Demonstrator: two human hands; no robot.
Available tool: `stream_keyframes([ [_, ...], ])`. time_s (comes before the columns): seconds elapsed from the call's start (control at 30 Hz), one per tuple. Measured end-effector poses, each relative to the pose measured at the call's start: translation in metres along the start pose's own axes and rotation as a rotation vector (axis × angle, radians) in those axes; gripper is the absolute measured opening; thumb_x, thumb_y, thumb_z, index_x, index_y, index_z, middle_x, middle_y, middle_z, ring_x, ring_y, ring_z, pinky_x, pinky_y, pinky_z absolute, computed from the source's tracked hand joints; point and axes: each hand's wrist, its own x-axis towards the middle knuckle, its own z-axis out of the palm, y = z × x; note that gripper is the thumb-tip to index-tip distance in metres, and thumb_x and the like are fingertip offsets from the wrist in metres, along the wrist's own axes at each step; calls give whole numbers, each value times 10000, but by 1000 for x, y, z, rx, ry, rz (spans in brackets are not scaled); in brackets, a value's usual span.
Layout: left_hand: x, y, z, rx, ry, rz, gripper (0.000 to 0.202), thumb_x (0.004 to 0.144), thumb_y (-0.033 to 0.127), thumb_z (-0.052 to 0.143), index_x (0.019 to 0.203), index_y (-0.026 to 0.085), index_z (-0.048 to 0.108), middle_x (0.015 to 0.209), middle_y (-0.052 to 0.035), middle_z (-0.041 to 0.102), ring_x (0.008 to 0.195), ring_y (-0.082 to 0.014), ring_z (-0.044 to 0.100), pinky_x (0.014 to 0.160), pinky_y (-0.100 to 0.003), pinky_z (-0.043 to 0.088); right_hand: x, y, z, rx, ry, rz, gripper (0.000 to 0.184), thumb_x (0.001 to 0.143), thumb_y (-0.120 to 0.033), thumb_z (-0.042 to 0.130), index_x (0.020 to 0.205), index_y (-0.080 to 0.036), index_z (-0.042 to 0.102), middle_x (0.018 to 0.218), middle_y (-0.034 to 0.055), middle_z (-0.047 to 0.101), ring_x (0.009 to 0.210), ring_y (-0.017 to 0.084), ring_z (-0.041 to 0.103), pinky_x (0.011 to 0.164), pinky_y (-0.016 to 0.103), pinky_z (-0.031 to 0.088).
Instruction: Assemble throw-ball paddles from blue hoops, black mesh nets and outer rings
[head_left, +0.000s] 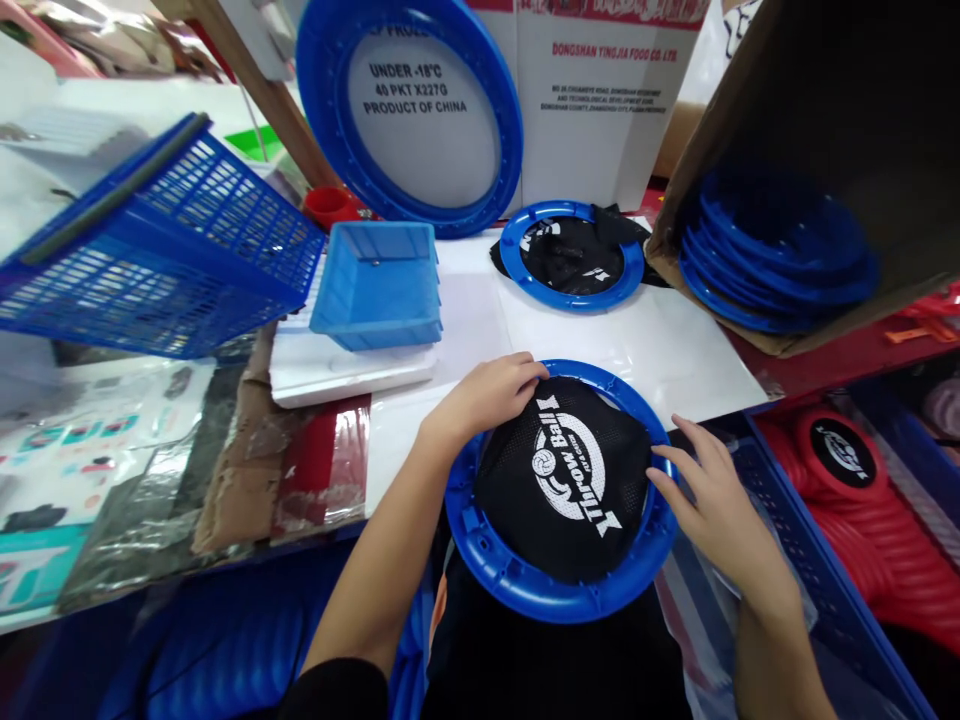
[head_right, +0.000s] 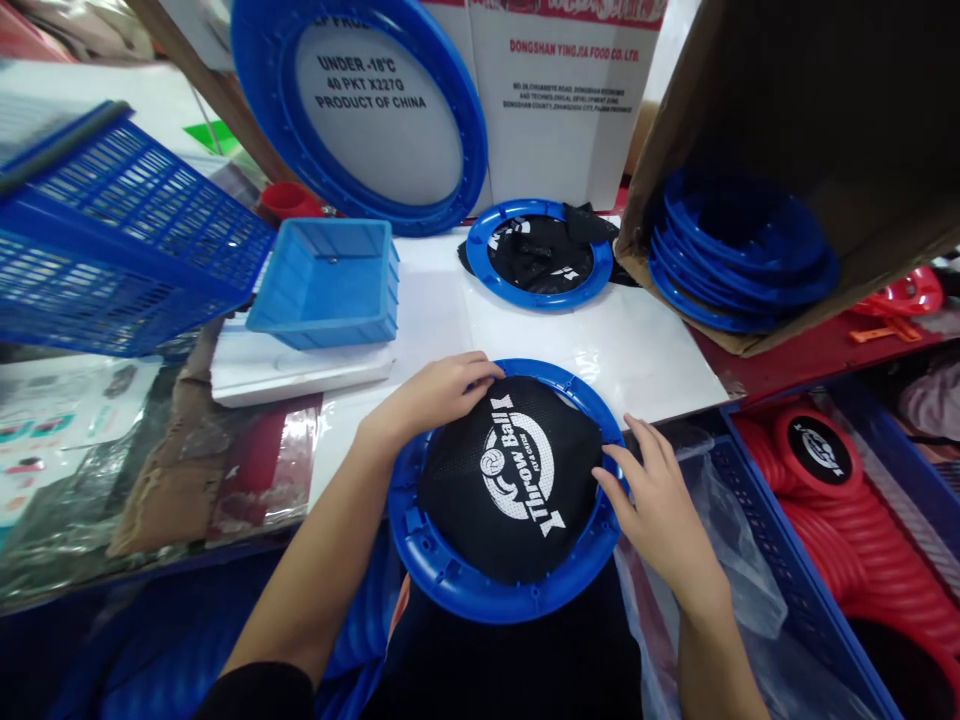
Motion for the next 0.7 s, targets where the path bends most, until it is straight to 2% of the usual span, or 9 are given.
stream_keyframes([
  [0.1,-11,6,4,20,24,-61,385,1023,177,386,1275,189,677,1218,-110,691,1136,-271,666,981,-411,535,-5,2,10,100,21,56,339,1056,-430,530,1312,-254,666,1561,159,504,1446,364,501,1163,620,491],
  [0.27,-45,25,9,86,23,-174,402,1038,166,382,1354,175,629,1206,-122,680,1053,-258,692,912,-387,557,23,5,29,148,-46,-5,343,1051,-407,528,1317,-279,703,1590,142,482,1492,374,446,1221,648,418],
  [0.37,-62,43,7,188,0,-223,344,1045,175,400,1228,190,691,1132,-111,683,927,-240,702,798,-362,561,45,15,36,182,-174,-60,344,1020,-341,573,1337,-336,704,1654,88,421,1542,387,381,1237,672,384],
  [0.43,-63,55,5,301,35,-229,306,1049,192,417,1105,169,717,1116,-127,669,920,-256,693,735,-358,552,58,20,38,206,-261,-85,403,996,-308,611,1391,-357,670,1705,68,345,1576,385,326,1258,666,354],
  [0.5,-55,63,3,393,85,-143,270,1050,212,451,1054,149,714,1158,-148,657,1005,-282,676,765,-371,556,68,23,36,214,-325,-116,472,976,-260,635,1436,-368,637,1741,54,275,1601,375,276,1281,647,321],
  [0.57,-43,66,5,441,94,6,223,1041,219,499,1071,142,706,1241,-160,646,1116,-304,645,871,-405,556,76,24,33,201,-373,-147,548,951,-208,655,1470,-376,606,1760,46,226,1615,373,242,1294,637,301],
  [0.63,-32,63,9,453,72,127,189,1024,224,549,1116,146,694,1324,-164,629,1199,-319,610,962,-444,533,83,24,30,175,-415,-171,600,927,-190,686,1489,-377,589,1765,50,215,1613,387,241,1290,642,306],
  [0.7,-26,57,15,441,70,166,207,999,247,608,1172,155,673,1375,-163,611,1260,-330,576,1009,-462,513,87,24,28,142,-428,-209,600,916,-210,717,1482,-367,597,1760,61,234,1603,403,261,1277,648,333],
])
